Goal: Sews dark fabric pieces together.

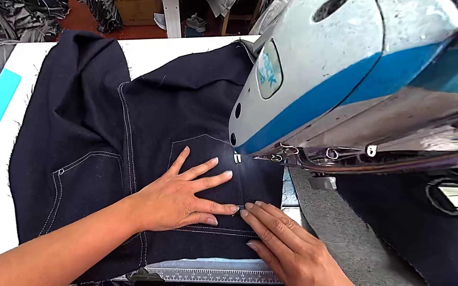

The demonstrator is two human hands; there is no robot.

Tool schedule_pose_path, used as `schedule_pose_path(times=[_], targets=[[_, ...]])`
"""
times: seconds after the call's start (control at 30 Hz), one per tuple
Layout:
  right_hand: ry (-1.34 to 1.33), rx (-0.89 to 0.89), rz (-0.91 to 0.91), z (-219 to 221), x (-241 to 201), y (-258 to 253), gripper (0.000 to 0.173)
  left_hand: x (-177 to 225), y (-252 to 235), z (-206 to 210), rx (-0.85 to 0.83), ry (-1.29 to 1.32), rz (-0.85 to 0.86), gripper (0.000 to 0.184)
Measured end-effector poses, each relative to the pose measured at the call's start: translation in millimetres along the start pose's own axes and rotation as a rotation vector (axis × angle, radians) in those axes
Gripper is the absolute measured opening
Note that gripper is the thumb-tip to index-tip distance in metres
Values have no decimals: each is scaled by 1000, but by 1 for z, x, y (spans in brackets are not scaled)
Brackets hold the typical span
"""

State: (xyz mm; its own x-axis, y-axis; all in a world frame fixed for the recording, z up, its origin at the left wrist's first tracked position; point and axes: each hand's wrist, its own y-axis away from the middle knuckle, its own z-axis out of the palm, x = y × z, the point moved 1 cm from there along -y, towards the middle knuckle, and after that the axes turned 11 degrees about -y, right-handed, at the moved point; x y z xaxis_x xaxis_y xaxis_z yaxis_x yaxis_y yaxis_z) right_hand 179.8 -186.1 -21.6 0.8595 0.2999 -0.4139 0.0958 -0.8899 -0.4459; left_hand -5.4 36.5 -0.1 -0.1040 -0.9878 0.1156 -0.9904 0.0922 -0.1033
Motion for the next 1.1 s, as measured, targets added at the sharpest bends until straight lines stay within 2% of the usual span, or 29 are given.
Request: schedule_pose_path(times=[0.27, 0.47, 0.57, 0.9, 1.0, 1.1], targets=[[65, -5, 36, -2, 34, -36, 40, -43, -23, -8, 68, 8, -14, 43], [49, 23, 33, -5, 50, -53, 35, -76, -38, -13, 50, 12, -18, 44], [22, 78, 23, -7, 49, -49, 29, -82, -41, -14, 64, 6, -23, 45], [45, 109, 26, -8, 46, -44, 28, -83, -41, -20, 49, 12, -28, 46], [16, 151, -14, -29, 24, -26, 24, -77, -20, -53, 85, -5, -125, 44], [-48, 81, 82, -55, -17, 9, 20, -86, 46, -104, 132, -187, -318, 36]])
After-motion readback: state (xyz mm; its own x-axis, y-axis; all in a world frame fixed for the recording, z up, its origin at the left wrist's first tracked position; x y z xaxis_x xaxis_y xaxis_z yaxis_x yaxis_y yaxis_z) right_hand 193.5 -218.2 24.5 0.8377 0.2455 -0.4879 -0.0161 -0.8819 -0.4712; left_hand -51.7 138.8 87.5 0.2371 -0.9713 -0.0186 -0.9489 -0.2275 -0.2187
